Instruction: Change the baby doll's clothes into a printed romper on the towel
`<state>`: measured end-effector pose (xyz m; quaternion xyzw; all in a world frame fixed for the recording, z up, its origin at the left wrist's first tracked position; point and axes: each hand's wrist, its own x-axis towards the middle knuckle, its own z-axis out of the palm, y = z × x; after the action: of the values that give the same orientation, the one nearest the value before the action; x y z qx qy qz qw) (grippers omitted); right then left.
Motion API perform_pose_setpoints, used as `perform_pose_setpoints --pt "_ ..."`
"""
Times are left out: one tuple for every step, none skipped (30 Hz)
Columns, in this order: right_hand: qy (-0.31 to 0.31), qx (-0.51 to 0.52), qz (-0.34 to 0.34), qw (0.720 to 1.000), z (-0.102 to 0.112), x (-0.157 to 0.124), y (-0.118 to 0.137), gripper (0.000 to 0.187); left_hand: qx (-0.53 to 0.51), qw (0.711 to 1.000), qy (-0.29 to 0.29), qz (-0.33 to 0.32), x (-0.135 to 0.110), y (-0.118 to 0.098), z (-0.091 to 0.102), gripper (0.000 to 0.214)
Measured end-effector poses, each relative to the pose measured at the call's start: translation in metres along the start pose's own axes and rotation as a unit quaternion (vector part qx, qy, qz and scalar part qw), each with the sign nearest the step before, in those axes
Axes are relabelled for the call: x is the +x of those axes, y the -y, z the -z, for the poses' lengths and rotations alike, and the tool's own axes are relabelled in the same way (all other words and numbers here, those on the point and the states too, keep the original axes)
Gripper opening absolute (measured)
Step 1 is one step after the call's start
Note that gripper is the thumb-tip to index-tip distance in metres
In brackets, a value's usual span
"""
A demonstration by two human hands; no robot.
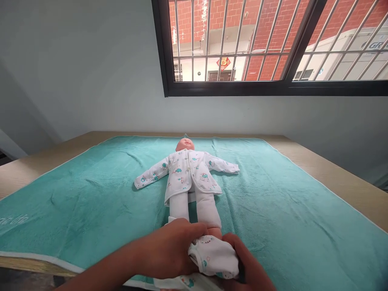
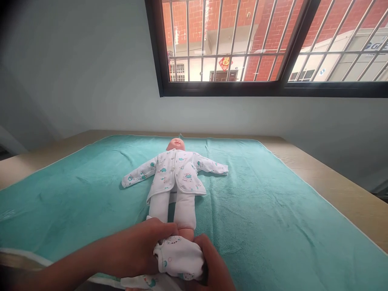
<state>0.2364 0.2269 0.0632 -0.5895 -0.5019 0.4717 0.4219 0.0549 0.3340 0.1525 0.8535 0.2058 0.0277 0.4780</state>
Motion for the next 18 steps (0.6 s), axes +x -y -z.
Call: perform_pose_setpoints --pt "0.005 0.001 -0.001 1.0 0.001 0.001 0.003 0.031 -0.01 1.0 0.0 -0.001 0.0 0.001 0.0 0.032" --pt "0.005 -0.004 -0.001 1.0 0.002 0.003 0.006 0.034 -0.02 1.0 -0.002 -0.001 0.001 0.001 0.0 0.032" --pt "0.003 -0.011 0.001 1.0 0.002 0.004 0.009 0.034 -0.028 1.0 -0.005 -0.001 0.001 0.002 -0.001 0.031" --pt "0.002 -0.017 0.006 1.0 0.003 0.005 0.013 0.033 -0.033 0.999 -0.009 0.0 0.001 0.002 -0.001 0.031" --pt "0.002 -0.017 0.012 1.0 0.004 0.005 0.016 0.031 -0.035 0.999 -0.013 0.0 0.001 0.002 -0.001 0.031" --pt "0.002 -0.013 0.021 1.0 0.005 0.006 0.018 0.028 -0.035 0.999 -0.018 0.0 0.001 0.003 -0.001 0.031" --pt "-0.003 -0.009 0.032 0.999 0.006 0.006 0.02 0.026 -0.034 0.999 -0.026 -0.001 0.001 0.003 -0.002 0.031" --pt "-0.016 -0.007 0.047 0.999 0.007 0.007 0.022 0.026 -0.033 0.999 -0.038 -0.002 0.001 0.004 -0.004 0.031" --pt "-0.034 -0.007 0.064 0.997 0.009 0.007 0.023 0.028 -0.033 0.998 -0.055 -0.001 0.001 0.005 -0.005 0.03" --pt "-0.053 -0.009 0.081 0.995 0.01 0.008 0.023 0.03 -0.036 0.997 -0.074 0.0 0.001 0.006 -0.006 0.028" --pt "-0.068 -0.011 0.095 0.993 0.012 0.008 0.024 0.033 -0.045 0.995 -0.09 0.002 0.0 0.007 -0.008 0.027" --pt "-0.073 -0.011 0.103 0.992 0.014 0.008 0.024 0.033 -0.058 0.994 -0.097 0.004 0.0 0.007 -0.008 0.027" --pt "-0.069 -0.009 0.106 0.992 0.015 0.009 0.024 0.033 -0.074 0.993 -0.096 0.007 0.0 0.007 -0.008 0.03" --pt "-0.059 -0.005 0.105 0.993 0.017 0.009 0.024 0.032 -0.093 0.992 -0.086 0.009 0.0 0.007 -0.008 0.037" --pt "-0.047 0.001 0.104 0.993 0.018 0.01 0.025 0.03 -0.113 0.991 -0.072 0.011 -0.001 0.006 -0.006 0.045" --pt "-0.037 0.008 0.101 0.994 0.018 0.011 0.025 0.029 -0.13 0.99 -0.059 0.011 -0.001 0.005 -0.005 0.051" --pt "-0.026 0.019 0.098 0.995 0.019 0.012 0.026 0.029 -0.142 0.988 -0.052 0.011 -0.001 0.004 -0.003 0.054" --pt "-0.014 0.034 0.095 0.995 0.019 0.013 0.026 0.028 -0.151 0.987 -0.048 0.013 -0.001 0.003 -0.001 0.055"
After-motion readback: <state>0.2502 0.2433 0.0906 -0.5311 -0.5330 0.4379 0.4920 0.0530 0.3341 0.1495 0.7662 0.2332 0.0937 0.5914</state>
